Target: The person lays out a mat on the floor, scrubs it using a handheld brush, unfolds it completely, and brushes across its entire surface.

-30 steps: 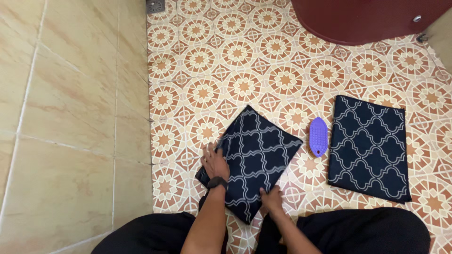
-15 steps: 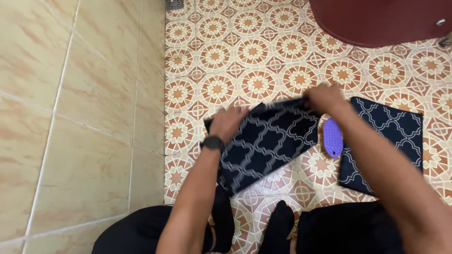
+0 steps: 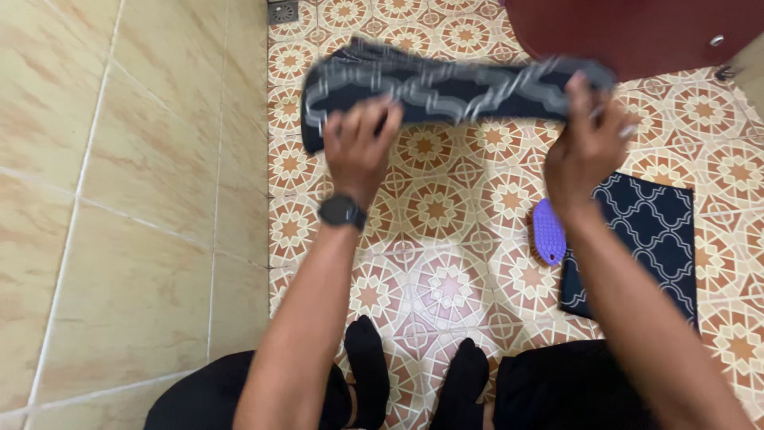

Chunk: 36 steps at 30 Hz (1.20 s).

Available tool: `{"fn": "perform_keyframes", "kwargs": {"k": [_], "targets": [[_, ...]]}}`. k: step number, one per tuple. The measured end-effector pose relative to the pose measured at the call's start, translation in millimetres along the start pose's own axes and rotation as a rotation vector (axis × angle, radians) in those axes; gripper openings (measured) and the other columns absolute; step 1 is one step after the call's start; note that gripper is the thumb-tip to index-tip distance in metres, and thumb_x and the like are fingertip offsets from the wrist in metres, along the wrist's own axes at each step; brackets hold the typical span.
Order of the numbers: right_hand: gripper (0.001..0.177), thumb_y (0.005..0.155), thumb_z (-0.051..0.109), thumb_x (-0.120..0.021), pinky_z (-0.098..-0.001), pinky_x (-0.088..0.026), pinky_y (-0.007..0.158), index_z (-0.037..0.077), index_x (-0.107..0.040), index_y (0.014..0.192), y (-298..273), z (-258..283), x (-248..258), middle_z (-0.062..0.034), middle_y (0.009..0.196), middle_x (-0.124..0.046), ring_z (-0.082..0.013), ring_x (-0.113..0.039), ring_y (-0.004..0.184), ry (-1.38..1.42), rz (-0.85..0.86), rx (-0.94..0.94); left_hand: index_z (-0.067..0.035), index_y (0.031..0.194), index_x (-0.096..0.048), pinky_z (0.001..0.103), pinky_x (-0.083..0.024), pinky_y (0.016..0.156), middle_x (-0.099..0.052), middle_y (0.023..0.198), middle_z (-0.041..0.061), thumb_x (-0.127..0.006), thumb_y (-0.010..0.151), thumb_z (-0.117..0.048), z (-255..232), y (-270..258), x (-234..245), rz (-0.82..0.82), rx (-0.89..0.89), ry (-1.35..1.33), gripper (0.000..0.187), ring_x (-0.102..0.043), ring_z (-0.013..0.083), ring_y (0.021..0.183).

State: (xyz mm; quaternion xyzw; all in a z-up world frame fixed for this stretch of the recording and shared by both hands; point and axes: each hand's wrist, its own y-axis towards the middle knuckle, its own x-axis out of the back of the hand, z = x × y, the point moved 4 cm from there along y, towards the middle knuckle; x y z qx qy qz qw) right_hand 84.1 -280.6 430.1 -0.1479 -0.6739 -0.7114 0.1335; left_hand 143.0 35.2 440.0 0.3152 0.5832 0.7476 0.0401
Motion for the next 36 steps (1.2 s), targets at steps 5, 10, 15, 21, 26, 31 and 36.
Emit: {"fn": "perform_keyframes", "kwargs": {"k": [5, 10, 15, 21, 26, 31, 36], "targets": [[0.052, 0.094, 0.004, -0.061, -0.05, -0.043, 0.088, 0.024, -0.067, 0.141, -173, 2, -7, -0.0156, 0.13, -0.066, -0.0366, -0.062, 0.112, 0.132, 0.575, -0.039, -0.013, 0.126, -0.067, 0.053, -0.041, 0.103, -0.064, 0.122, 0.005, -0.063, 0.086, -0.003, -46, -188, -12, 0.494, 0.205, -0.243, 0.042, -0.057, 0.0245, 0.121], [0.05, 0.098, 0.017, -0.054, -0.0532, -0.048, 0.097, 0.037, -0.059, 0.143, -358, -5, -6, -0.0088, 0.14, -0.056, -0.0315, -0.058, 0.121, -0.06, 1.311, -0.185, -0.012, 0.12, -0.069, 0.05, -0.041, 0.099, -0.063, 0.117, 0.008, -0.06, 0.083, -0.001, -104, -360, -20, 1.025, 0.292, -0.324, 0.04, -0.056, 0.028, 0.117], [0.06, 0.088, 0.027, -0.067, -0.0607, -0.044, 0.103, 0.037, -0.052, 0.145, -436, -16, 7, -0.0065, 0.144, -0.049, -0.0313, -0.047, 0.135, -0.149, 1.581, -0.358, -0.017, 0.108, -0.073, 0.048, -0.043, 0.103, -0.065, 0.122, 0.001, -0.061, 0.08, -0.002, -126, -454, -6, 1.482, 0.545, -0.5, 0.033, -0.056, 0.0231, 0.125], [0.05, 0.091, 0.029, -0.069, -0.0607, -0.05, 0.095, 0.013, -0.059, 0.138, -427, -49, -10, -0.0167, 0.133, -0.06, -0.0427, -0.055, 0.125, -0.074, 1.278, -0.733, -0.009, 0.124, -0.062, 0.052, -0.048, 0.092, -0.065, 0.121, 0.011, -0.069, 0.08, -0.01, -65, -429, 7, 1.047, 1.143, 0.009, 0.045, -0.058, 0.0333, 0.117], [0.042, 0.09, 0.03, -0.07, -0.0553, -0.049, 0.098, 0.014, -0.064, 0.128, -430, -52, -12, -0.0162, 0.126, -0.064, -0.0436, -0.057, 0.121, -0.077, 1.271, -0.843, -0.011, 0.12, -0.063, 0.052, -0.049, 0.097, -0.071, 0.12, 0.014, -0.063, 0.096, -0.022, -56, -459, -1, 1.214, 1.432, -0.08, 0.026, -0.066, 0.0356, 0.114], [0.025, 0.101, 0.026, -0.059, -0.0573, -0.048, 0.099, 0.012, -0.067, 0.12, -426, -55, -6, -0.0133, 0.127, -0.066, -0.042, -0.059, 0.121, -0.037, 1.133, -0.963, -0.007, 0.121, -0.059, 0.05, -0.053, 0.091, -0.073, 0.111, 0.022, -0.056, 0.092, -0.011, -66, -484, -7, 0.883, 1.486, -0.352, 0.029, -0.069, 0.0419, 0.107], [0.03, 0.096, 0.029, -0.064, -0.0634, -0.043, 0.102, 0.012, -0.068, 0.121, -432, -66, 10, -0.0145, 0.137, -0.059, -0.0394, -0.049, 0.134, -0.277, 1.21, -1.061, -0.007, 0.125, -0.054, 0.053, -0.051, 0.088, -0.071, 0.111, 0.025, -0.058, 0.097, -0.013, -80, -474, 8, 1.082, 1.434, -0.317, 0.029, -0.067, 0.0445, 0.106]]}}
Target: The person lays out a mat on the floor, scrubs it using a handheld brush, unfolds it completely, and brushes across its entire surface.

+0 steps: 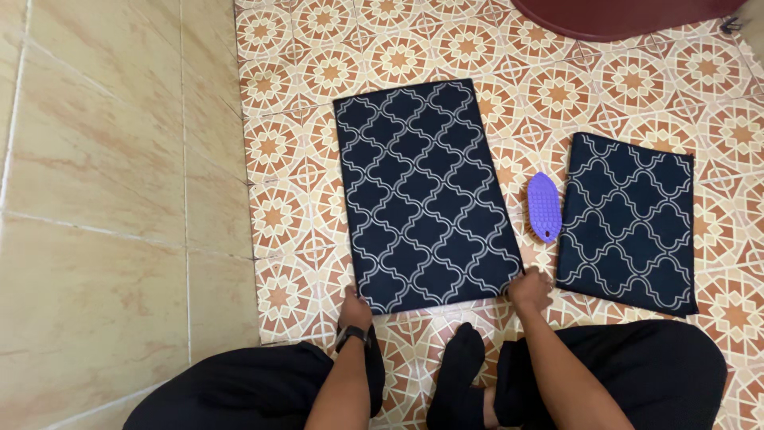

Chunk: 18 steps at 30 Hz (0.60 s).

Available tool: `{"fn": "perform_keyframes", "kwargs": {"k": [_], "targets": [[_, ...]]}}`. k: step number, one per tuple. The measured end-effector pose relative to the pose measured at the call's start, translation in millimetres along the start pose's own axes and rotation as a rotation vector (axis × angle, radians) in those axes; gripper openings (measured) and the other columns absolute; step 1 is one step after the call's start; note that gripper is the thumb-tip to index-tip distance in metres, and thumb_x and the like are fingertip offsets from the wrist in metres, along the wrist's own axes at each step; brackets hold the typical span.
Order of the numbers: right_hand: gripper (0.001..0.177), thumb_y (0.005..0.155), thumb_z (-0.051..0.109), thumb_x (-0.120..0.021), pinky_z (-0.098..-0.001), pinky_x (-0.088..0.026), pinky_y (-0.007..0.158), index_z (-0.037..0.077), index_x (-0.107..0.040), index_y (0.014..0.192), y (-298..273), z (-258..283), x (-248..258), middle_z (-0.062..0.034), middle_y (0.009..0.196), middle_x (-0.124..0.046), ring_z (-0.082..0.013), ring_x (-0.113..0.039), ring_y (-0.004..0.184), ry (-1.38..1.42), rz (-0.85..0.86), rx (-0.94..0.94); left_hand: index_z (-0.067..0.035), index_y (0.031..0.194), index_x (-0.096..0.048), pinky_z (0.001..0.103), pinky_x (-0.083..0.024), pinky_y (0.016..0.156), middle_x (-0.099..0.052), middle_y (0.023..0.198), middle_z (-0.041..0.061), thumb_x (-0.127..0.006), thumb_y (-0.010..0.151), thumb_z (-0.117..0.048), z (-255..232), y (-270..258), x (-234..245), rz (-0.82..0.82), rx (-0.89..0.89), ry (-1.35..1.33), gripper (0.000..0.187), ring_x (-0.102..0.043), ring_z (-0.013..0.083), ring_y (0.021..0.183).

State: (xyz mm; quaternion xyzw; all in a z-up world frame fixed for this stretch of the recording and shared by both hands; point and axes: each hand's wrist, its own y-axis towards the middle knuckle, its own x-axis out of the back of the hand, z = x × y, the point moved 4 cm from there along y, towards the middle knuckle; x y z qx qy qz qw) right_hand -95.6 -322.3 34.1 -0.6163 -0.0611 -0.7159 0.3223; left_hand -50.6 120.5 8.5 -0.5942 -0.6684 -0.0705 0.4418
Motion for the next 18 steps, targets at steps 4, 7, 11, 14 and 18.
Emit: {"fn": "perform_keyframes", "kwargs": {"k": [4, 7, 11, 14, 18], "targets": [[0.042, 0.091, 0.028, -0.067, -0.0648, -0.042, 0.102, 0.013, -0.064, 0.13, -1, -16, 1, -0.0126, 0.152, -0.045, -0.0399, -0.046, 0.135, -0.035, 0.091, -0.139, -0.01, 0.138, -0.044, 0.051, -0.053, 0.091, -0.071, 0.116, 0.02, -0.056, 0.095, -0.012, -8, -17, -7, 0.15, 0.065, 0.316, 0.045, -0.069, 0.0396, 0.108], [0.06, 0.09, 0.036, -0.071, -0.063, -0.045, 0.103, 0.013, -0.053, 0.143, -2, -24, 0, -0.0118, 0.152, -0.045, -0.0394, -0.045, 0.139, -0.053, 0.211, -0.233, -0.007, 0.144, -0.034, 0.05, -0.055, 0.09, -0.07, 0.116, 0.02, -0.058, 0.091, -0.01, -9, -17, -19, 0.169, 0.018, 0.408, 0.058, -0.069, 0.0385, 0.108], [0.062, 0.091, 0.037, -0.07, -0.0575, -0.046, 0.105, 0.014, -0.05, 0.145, -5, -34, 2, -0.0113, 0.153, -0.047, -0.0403, -0.046, 0.14, -0.128, 0.269, -0.23, -0.005, 0.146, -0.031, 0.048, -0.058, 0.086, -0.073, 0.111, 0.02, -0.051, 0.098, -0.009, -5, -18, -38, 0.195, -0.067, 0.619, 0.052, -0.072, 0.0357, 0.103], [0.059, 0.092, 0.035, -0.068, -0.056, -0.046, 0.106, 0.015, -0.051, 0.145, -6, -42, -1, -0.0106, 0.154, -0.046, -0.0392, -0.045, 0.141, -0.16, 0.314, -0.25, -0.008, 0.144, -0.035, 0.048, -0.05, 0.095, -0.076, 0.108, 0.014, -0.043, 0.106, -0.015, -1, -22, -52, 0.263, -0.108, 0.873, 0.039, -0.074, 0.0305, 0.101], [0.054, 0.094, 0.029, -0.064, -0.0568, -0.045, 0.11, 0.016, -0.055, 0.145, -11, -52, -3, -0.0099, 0.158, -0.047, -0.0369, -0.046, 0.145, -0.176, 0.359, -0.269, -0.01, 0.138, -0.041, 0.049, -0.046, 0.097, -0.077, 0.107, 0.012, -0.043, 0.106, -0.017, -7, -33, -56, 0.268, -0.144, 0.921, 0.033, -0.074, 0.0285, 0.1]]}}
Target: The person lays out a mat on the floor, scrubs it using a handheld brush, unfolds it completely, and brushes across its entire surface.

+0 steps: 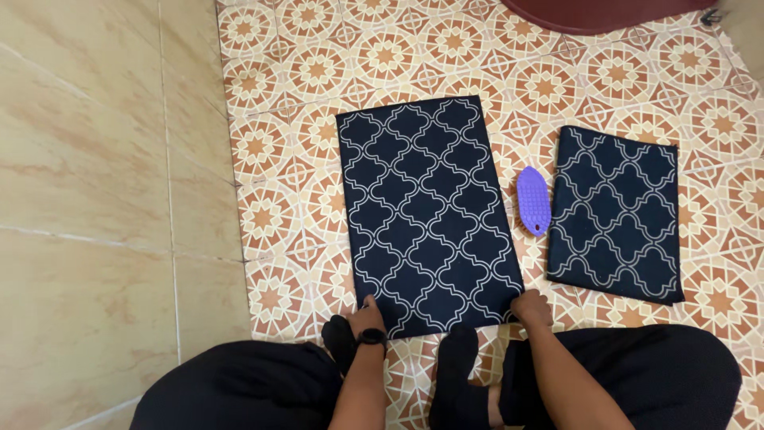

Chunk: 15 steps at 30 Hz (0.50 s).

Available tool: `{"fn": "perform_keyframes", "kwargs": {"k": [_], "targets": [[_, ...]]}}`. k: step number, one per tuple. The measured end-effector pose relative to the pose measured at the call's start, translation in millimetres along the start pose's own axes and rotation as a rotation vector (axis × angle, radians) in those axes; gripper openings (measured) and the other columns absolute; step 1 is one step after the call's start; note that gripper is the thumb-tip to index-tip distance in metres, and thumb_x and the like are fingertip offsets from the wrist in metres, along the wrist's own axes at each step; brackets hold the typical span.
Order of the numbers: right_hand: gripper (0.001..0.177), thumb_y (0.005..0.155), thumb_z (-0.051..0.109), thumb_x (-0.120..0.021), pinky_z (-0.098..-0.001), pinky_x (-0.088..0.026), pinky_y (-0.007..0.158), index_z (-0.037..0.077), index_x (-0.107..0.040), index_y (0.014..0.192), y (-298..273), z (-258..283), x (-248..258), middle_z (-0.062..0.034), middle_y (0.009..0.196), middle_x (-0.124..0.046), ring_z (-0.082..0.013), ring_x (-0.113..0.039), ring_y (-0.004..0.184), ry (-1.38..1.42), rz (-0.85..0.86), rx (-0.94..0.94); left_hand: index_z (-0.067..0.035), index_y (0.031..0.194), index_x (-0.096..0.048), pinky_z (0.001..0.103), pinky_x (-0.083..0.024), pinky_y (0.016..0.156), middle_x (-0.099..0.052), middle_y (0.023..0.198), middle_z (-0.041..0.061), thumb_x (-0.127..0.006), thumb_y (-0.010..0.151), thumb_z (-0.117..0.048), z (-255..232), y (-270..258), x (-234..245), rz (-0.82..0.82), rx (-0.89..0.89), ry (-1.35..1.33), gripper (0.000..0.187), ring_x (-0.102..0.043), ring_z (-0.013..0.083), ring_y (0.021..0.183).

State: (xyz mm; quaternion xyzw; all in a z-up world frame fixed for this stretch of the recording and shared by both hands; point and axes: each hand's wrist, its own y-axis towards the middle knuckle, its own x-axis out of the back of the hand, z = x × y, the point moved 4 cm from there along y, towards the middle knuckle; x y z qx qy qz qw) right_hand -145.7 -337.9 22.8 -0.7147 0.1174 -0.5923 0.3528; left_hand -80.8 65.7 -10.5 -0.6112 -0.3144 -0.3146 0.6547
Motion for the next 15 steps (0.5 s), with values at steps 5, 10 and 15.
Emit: {"fn": "perform_keyframes", "kwargs": {"k": [5, 10, 15], "targets": [[0.06, 0.091, 0.028, -0.067, -0.0614, -0.038, 0.111, 0.016, -0.049, 0.147, -8, 6, 6, -0.0127, 0.16, -0.037, -0.0384, -0.036, 0.147, 0.029, -0.046, -0.029, -0.007, 0.129, -0.06, 0.058, -0.039, 0.105, -0.064, 0.128, 0.011, -0.046, 0.108, -0.022, -26, -11, 8, -0.162, -0.159, 0.415, 0.029, -0.053, 0.0321, 0.13], [0.063, 0.088, 0.026, -0.07, -0.0636, -0.041, 0.106, 0.007, -0.048, 0.143, -17, 36, 27, -0.0184, 0.152, -0.04, -0.0411, -0.038, 0.142, 0.178, -0.37, 0.185, -0.014, 0.139, -0.053, 0.061, -0.031, 0.112, -0.048, 0.151, 0.009, -0.059, 0.095, -0.026, -34, 2, 21, -0.464, -0.266, 0.131, 0.046, -0.031, 0.0324, 0.146], [0.054, 0.094, 0.026, -0.066, -0.0634, -0.045, 0.101, 0.002, -0.047, 0.14, 14, 87, 66, -0.0277, 0.149, -0.04, -0.0499, -0.043, 0.134, 0.161, -0.583, 0.558, -0.012, 0.161, -0.023, 0.062, -0.02, 0.118, -0.022, 0.166, 0.012, -0.064, 0.092, -0.042, -34, 37, 55, -0.3, -0.117, -0.153, 0.086, -0.011, 0.0355, 0.155]]}}
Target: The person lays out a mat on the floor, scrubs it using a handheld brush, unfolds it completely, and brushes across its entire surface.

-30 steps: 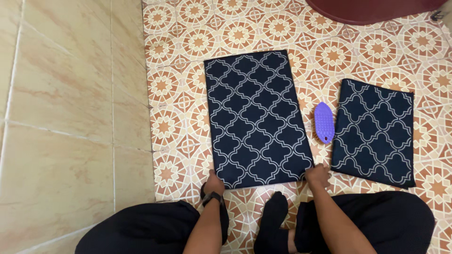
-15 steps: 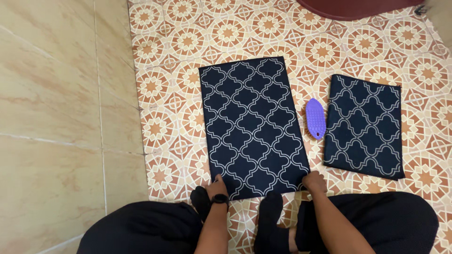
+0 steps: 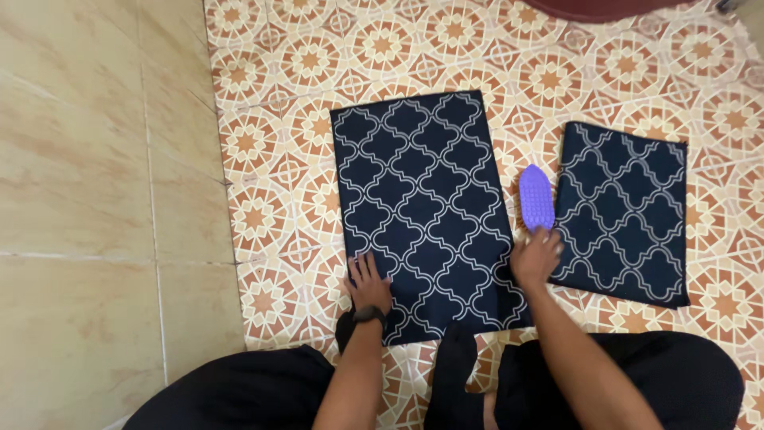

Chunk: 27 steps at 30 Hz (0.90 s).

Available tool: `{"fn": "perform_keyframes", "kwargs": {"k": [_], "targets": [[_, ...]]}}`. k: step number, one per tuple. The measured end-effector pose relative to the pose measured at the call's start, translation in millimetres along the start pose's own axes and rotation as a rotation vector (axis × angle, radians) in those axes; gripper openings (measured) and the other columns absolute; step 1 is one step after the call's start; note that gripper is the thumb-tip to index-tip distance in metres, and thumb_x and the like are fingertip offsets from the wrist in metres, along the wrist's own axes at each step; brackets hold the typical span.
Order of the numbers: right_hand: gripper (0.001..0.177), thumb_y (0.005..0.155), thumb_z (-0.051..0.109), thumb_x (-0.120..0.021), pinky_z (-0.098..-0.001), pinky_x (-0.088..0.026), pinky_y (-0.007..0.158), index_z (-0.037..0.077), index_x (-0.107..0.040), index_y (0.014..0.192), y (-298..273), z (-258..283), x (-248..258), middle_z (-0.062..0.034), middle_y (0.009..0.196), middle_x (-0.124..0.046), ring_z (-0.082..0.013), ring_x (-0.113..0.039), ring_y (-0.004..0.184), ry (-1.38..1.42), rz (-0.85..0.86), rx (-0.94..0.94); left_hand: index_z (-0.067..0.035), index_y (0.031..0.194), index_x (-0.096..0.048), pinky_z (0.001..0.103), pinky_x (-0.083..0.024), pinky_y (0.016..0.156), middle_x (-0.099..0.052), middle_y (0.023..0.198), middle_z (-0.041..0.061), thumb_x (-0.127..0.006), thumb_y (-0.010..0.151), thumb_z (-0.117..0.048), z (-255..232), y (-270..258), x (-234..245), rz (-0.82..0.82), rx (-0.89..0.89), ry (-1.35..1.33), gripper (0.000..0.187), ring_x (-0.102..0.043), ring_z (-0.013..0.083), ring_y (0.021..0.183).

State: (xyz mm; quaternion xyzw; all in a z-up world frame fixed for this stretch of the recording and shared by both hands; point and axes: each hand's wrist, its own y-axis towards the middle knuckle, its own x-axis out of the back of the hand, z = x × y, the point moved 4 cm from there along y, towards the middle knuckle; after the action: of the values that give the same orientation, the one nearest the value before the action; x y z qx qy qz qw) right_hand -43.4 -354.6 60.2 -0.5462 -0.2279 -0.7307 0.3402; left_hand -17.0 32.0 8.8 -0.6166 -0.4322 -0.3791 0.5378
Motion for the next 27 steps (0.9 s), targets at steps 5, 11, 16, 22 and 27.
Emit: {"fn": "perform_keyframes", "kwargs": {"k": [5, 11, 16, 22, 27], "targets": [[0.07, 0.093, 0.029, -0.069, -0.0654, -0.042, 0.102, 0.001, -0.041, 0.151, 66, 9, -10, -0.0335, 0.157, -0.031, -0.0566, -0.034, 0.141, -0.051, -0.101, 0.22, -0.015, 0.163, -0.001, 0.068, -0.007, 0.121, 0.002, 0.171, 0.015, -0.069, 0.083, -0.07, -4, 45, 19, 0.059, -0.053, -0.168, 0.119, 0.008, 0.0388, 0.157], [0.085, 0.085, 0.043, -0.078, -0.0665, -0.039, 0.104, 0.004, -0.034, 0.147, 91, -5, -37, -0.0371, 0.156, -0.025, -0.0549, -0.029, 0.141, -0.142, 0.089, 0.127, -0.019, 0.163, 0.018, 0.075, 0.004, 0.116, 0.021, 0.171, 0.019, -0.078, 0.063, -0.081, -5, 63, 3, 0.343, -0.079, -0.1, 0.151, 0.024, 0.0379, 0.156], [0.087, 0.083, 0.04, -0.076, -0.0602, -0.042, 0.109, 0.003, -0.032, 0.149, 93, 11, -14, -0.0325, 0.151, -0.038, -0.0491, -0.042, 0.139, 0.01, 0.149, -0.03, -0.02, 0.162, 0.02, 0.076, 0.007, 0.115, 0.024, 0.17, 0.02, -0.081, 0.056, -0.083, -10, 64, 16, 0.394, -0.06, -0.077, 0.16, 0.027, 0.04, 0.154], [0.073, 0.097, 0.029, -0.065, -0.0556, -0.036, 0.115, -0.002, -0.035, 0.155, 27, 63, 8, -0.034, 0.143, -0.05, -0.0504, -0.048, 0.132, 0.307, -0.294, 0.352, -0.018, 0.163, 0.018, 0.071, 0.006, 0.119, 0.021, 0.171, 0.018, -0.085, 0.051, -0.08, -18, 84, 30, 0.362, -0.196, 0.034, 0.164, 0.023, 0.0392, 0.156], [0.082, 0.08, 0.029, -0.07, -0.0548, -0.048, 0.09, 0.016, -0.038, 0.154, -110, 110, 6, -0.0327, 0.124, -0.055, -0.0477, -0.057, 0.105, 0.246, 0.207, 0.662, -0.021, 0.163, 0.017, 0.073, 0.005, 0.118, 0.021, 0.17, 0.019, -0.08, 0.056, -0.084, -11, 91, 4, 0.373, -0.215, -0.035, 0.158, 0.023, 0.041, 0.155]]}}
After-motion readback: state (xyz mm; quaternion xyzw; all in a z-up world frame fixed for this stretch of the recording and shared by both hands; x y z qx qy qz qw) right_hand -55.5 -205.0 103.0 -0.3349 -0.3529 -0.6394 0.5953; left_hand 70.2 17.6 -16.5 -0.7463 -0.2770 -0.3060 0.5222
